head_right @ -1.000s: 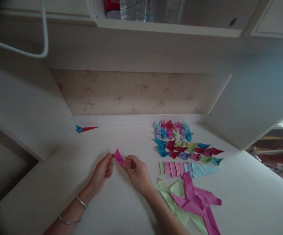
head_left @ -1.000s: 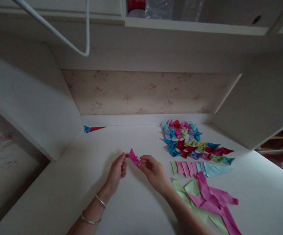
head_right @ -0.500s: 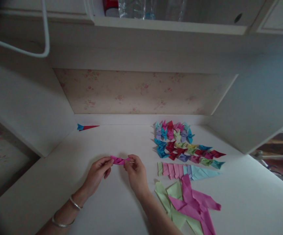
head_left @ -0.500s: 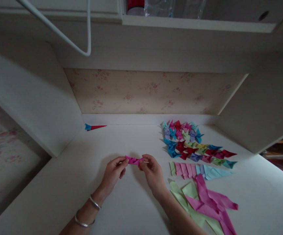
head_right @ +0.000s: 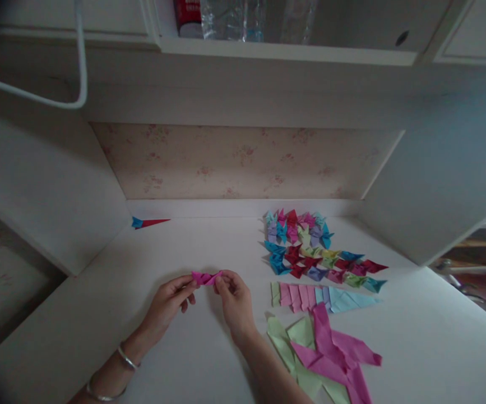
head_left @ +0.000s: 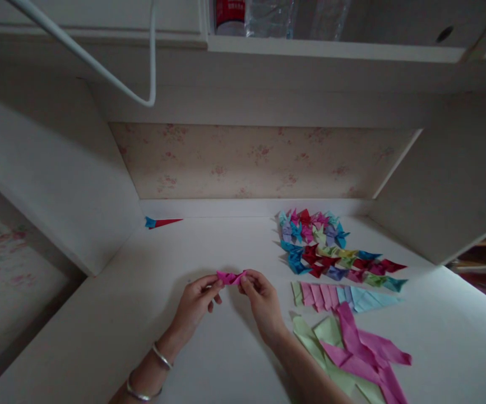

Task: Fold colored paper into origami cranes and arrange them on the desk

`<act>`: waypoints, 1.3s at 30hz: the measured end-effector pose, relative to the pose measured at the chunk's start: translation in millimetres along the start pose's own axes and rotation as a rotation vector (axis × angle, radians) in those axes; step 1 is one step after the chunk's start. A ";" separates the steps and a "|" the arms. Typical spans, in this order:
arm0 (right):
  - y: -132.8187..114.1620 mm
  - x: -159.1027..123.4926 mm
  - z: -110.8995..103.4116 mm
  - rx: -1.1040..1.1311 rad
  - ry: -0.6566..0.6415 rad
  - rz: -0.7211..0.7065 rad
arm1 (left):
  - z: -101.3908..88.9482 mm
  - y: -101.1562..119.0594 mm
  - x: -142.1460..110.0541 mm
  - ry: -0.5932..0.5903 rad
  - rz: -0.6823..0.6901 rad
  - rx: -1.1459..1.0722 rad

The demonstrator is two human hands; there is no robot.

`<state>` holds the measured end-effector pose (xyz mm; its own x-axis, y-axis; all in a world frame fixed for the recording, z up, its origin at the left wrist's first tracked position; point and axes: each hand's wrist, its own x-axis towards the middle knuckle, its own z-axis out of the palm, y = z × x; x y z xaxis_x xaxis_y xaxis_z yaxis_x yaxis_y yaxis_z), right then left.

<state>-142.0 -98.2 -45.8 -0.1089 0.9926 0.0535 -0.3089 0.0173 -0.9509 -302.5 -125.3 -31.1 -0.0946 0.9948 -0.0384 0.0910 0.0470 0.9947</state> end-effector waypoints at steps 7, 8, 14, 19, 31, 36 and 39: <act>3.5 4.1 -2.1 -0.029 0.002 -0.014 | 1.0 -6.5 4.0 0.014 -0.046 0.029; 3.7 4.2 -2.0 -0.019 -0.003 -0.007 | 0.7 -7.7 4.3 0.015 -0.045 0.038; 0.8 1.2 0.6 -0.035 -0.012 0.044 | -1.9 -10.0 4.0 0.032 -0.007 0.110; 0.5 -1.1 2.7 -0.098 -0.046 0.080 | -2.1 -10.0 5.0 0.089 -0.023 0.105; 7.5 -1.9 1.7 -0.081 -0.079 0.094 | -1.9 -7.0 2.9 0.111 -0.020 0.083; 4.9 -2.2 1.8 -0.084 -0.060 0.088 | -1.3 -8.9 4.3 0.085 -0.037 0.068; 2.8 -2.4 0.7 -0.100 -0.044 0.071 | 0.5 -8.5 3.4 0.076 -0.029 0.072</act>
<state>-143.2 -100.6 -48.3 -0.1688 0.9856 -0.0036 -0.2036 -0.0385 -0.9783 -303.1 -122.3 -39.7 -0.1728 0.9833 -0.0568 0.1584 0.0847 0.9837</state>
